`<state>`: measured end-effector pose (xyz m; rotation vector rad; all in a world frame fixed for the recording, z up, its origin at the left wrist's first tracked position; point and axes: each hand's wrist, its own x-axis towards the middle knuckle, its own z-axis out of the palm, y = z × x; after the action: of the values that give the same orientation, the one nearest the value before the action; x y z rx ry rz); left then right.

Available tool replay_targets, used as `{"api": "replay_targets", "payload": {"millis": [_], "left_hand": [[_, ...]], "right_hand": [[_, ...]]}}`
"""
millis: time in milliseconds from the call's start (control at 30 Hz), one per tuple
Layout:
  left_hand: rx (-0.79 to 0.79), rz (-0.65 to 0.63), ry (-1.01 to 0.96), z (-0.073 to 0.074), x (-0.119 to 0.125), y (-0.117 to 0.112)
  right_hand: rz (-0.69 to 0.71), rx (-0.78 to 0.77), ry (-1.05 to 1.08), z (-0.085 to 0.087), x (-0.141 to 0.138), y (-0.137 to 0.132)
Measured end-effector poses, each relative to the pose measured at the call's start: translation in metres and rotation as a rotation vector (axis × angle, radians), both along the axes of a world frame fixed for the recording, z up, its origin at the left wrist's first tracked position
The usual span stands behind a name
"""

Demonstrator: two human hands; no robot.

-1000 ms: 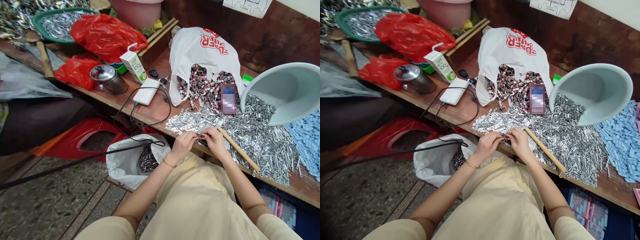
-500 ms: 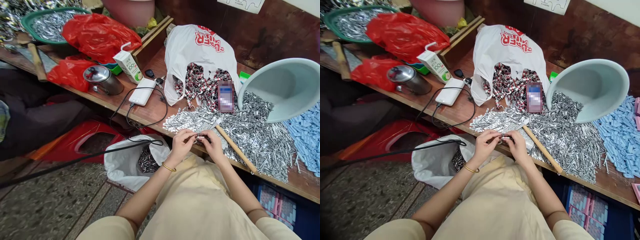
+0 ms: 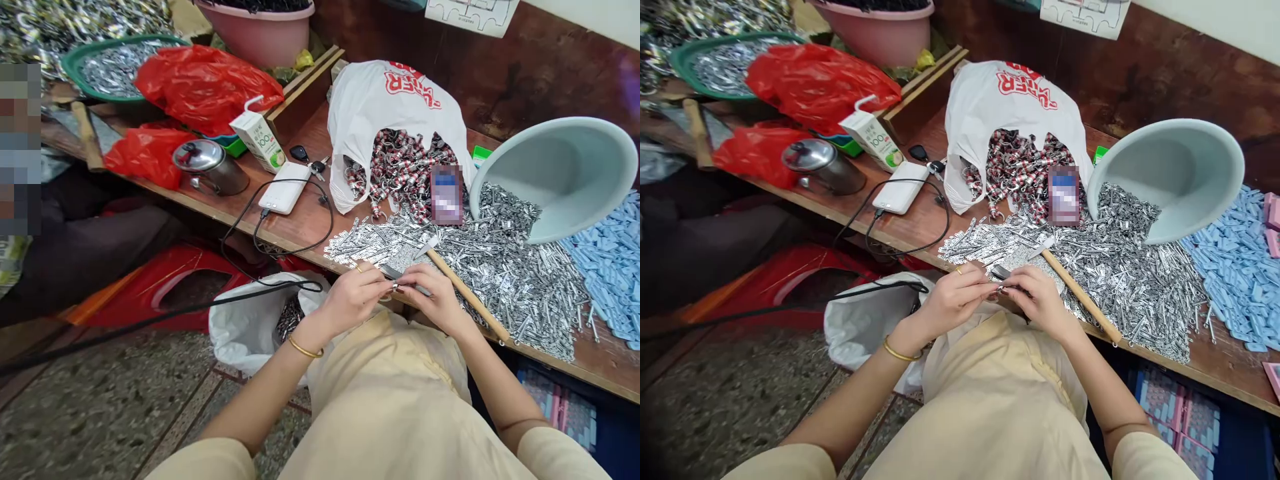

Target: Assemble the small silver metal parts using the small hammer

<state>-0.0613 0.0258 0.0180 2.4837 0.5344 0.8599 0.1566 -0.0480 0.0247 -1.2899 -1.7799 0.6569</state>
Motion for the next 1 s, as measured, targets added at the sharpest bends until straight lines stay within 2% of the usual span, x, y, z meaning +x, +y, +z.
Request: {"api": "replay_targets", "payload": {"millis": [100, 167, 233, 300, 333, 400, 467, 500, 533, 567, 633, 700, 767, 900, 1000], "left_hand": [[-0.042, -0.029, -0.094, 0.0, -0.001, -0.001], [-0.123, 0.027, -0.193, -0.003, 0.006, -0.009], [-0.294, 0.154, -0.322, -0.008, 0.018, -0.022], [-0.53, 0.28, -0.45, -0.015, 0.032, -0.036], [-0.626, 0.321, -0.488, -0.02, 0.038, -0.042], [-0.721, 0.355, -0.49, -0.028, 0.044, -0.048], [-0.76, 0.366, -0.438, -0.036, 0.04, -0.044], [-0.788, 0.371, -0.413, -0.04, 0.035, -0.039], [-0.829, 0.378, -0.396, -0.042, 0.029, -0.032], [-0.874, 0.388, -0.384, -0.045, 0.022, -0.025], [-0.932, 0.412, -0.366, -0.049, 0.01, -0.014], [-0.945, 0.429, -0.345, -0.052, 0.004, -0.007], [-0.95, 0.432, -0.328, -0.054, 0.004, -0.004], [-1.004, 0.405, -0.316, -0.055, 0.01, -0.001], [-1.063, 0.354, -0.295, -0.053, 0.008, 0.006]], "right_hand": [[-0.028, -0.002, 0.068, 0.003, -0.002, -0.007], [-0.091, 0.018, 0.118, 0.001, -0.009, -0.013], [-0.207, 0.042, 0.199, -0.006, -0.02, -0.019], [-0.338, 0.032, 0.306, -0.016, -0.032, -0.023], [-0.376, 0.006, 0.348, -0.022, -0.035, -0.023], [-0.37, -0.074, 0.381, -0.03, -0.028, -0.024], [-0.383, -0.119, 0.267, -0.031, 0.001, -0.025], [-0.454, -0.103, 0.155, -0.028, 0.024, -0.027], [-0.6, -0.067, -0.01, -0.025, 0.05, -0.028], [-0.704, -0.05, -0.064, -0.021, 0.078, -0.03], [-0.826, -0.059, -0.13, -0.016, 0.13, -0.033], [-0.889, -0.164, -0.288, -0.017, 0.166, -0.032], [-0.851, -0.281, -0.418, -0.022, 0.181, -0.027], [-0.734, -0.466, -0.547, -0.034, 0.179, -0.014], [-0.7, -0.464, -0.604, -0.035, 0.177, -0.014]]}}
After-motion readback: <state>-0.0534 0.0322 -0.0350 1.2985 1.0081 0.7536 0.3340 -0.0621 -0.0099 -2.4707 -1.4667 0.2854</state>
